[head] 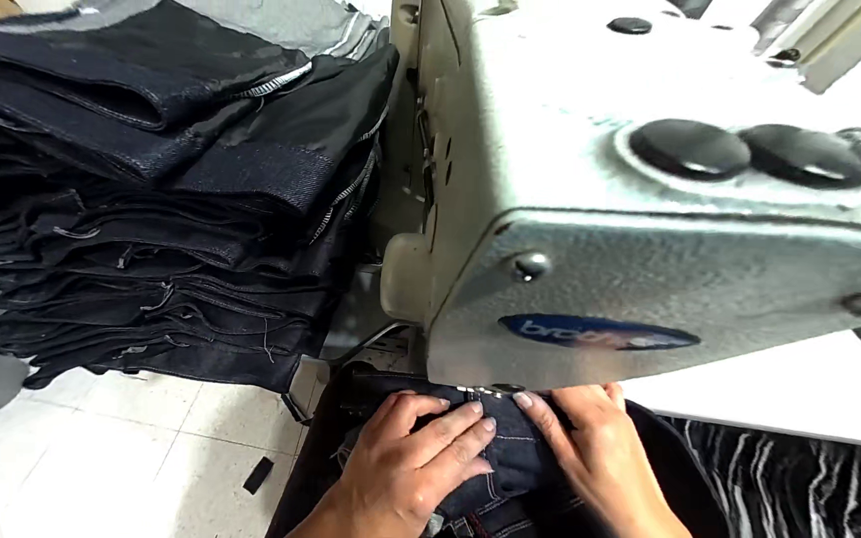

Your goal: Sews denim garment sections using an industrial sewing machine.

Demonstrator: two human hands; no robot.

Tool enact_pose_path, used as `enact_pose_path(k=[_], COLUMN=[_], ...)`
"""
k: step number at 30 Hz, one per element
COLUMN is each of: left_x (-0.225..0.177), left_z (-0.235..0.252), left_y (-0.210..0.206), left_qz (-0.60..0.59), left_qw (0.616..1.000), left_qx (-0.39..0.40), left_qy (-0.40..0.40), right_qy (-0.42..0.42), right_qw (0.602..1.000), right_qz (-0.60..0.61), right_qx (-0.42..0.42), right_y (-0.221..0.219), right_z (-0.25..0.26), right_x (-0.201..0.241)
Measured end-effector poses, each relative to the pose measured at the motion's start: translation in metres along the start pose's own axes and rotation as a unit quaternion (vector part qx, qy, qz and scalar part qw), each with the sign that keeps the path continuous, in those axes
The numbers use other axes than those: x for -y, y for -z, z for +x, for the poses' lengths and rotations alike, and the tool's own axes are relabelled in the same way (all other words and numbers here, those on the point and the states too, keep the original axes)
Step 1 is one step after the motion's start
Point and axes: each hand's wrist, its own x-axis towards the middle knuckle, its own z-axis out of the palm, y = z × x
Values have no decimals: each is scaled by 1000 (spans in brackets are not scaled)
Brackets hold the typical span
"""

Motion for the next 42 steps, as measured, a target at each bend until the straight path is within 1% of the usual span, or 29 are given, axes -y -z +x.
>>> enact_pose_path(k=[2,6,10,14,19,21,23,24,26,27,29,32,34,36,39,42], left_x=[-2,-5,-4,-4,0,5,11,13,15,18,23,27,28,29,31,28], left_z=[3,5,1,1,1,2,6,8,11,11,10,14,16,17,18,25], left_y=[0,6,5,6,11,13,18,20,24,24,24,27,28,25,21,22], left_qz=[18,23,1,5,-33,-101,-178,-185,-127,-90,-58,-116,-163,-193,-220,-207], left_qw=[1000,999,999,999,998,992,978,973,969,967,959,930,904,889,885,881], left_qx=[1,19,17,19,17,7,-5,-15,-27,-19,31,135,184,195,189,216], left_qy=[19,37,37,38,43,69,108,139,209,237,275,322,350,368,363,368], right_qy=[8,27,30,32,58,64,60,60,62,63,62,56,53,50,42,37], right_qw=[1000,999,999,999,998,997,998,998,997,997,998,998,998,998,998,998], right_qz=[11,29,35,36,21,22,26,27,27,25,14,0,-12,-21,-31,-41], right_qx=[-11,-2,-1,3,20,23,23,23,27,28,25,18,17,18,21,18], right_y=[-3,-1,0,0,5,6,9,10,10,10,10,8,7,6,6,5], right_z=[6,9,6,7,7,8,10,11,11,12,13,12,10,8,5,4], right_x=[0,-1,-1,-2,-2,-1,-2,-3,-4,-4,-2,-2,-2,-3,-3,-4])
